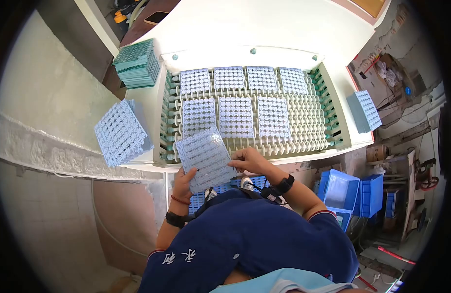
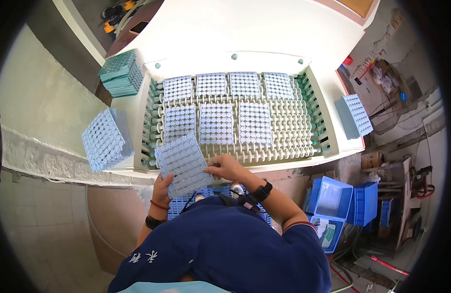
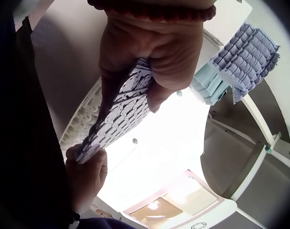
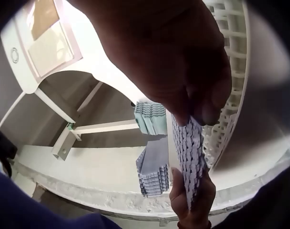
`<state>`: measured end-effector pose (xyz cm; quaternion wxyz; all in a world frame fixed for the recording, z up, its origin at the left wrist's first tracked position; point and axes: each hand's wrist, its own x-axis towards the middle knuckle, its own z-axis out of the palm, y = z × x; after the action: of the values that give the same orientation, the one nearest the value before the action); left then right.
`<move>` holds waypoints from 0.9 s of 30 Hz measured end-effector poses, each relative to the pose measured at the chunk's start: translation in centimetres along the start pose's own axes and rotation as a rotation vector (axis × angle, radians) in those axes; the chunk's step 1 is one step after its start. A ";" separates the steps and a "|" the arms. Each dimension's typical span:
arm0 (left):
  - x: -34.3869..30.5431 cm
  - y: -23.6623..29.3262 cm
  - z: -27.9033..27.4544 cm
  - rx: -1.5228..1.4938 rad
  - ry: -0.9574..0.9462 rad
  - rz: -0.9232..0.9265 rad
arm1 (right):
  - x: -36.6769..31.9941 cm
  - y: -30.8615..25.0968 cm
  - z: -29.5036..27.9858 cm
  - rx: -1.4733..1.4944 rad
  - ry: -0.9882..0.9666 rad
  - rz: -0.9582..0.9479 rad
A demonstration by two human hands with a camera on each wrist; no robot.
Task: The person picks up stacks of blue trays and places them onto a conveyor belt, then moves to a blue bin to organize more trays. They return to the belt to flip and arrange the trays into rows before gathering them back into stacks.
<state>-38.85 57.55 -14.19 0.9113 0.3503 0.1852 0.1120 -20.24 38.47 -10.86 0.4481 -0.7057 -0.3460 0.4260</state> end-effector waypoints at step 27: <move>-2.8 0.8 -2.0 -0.020 0.090 -0.004 | 6.0 -0.7 -4.3 -0.984 0.358 -0.339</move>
<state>-42.24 58.36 -14.31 0.9058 0.3353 0.2254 0.1276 -13.98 42.52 -10.99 0.1795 -0.8278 -0.5315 0.0093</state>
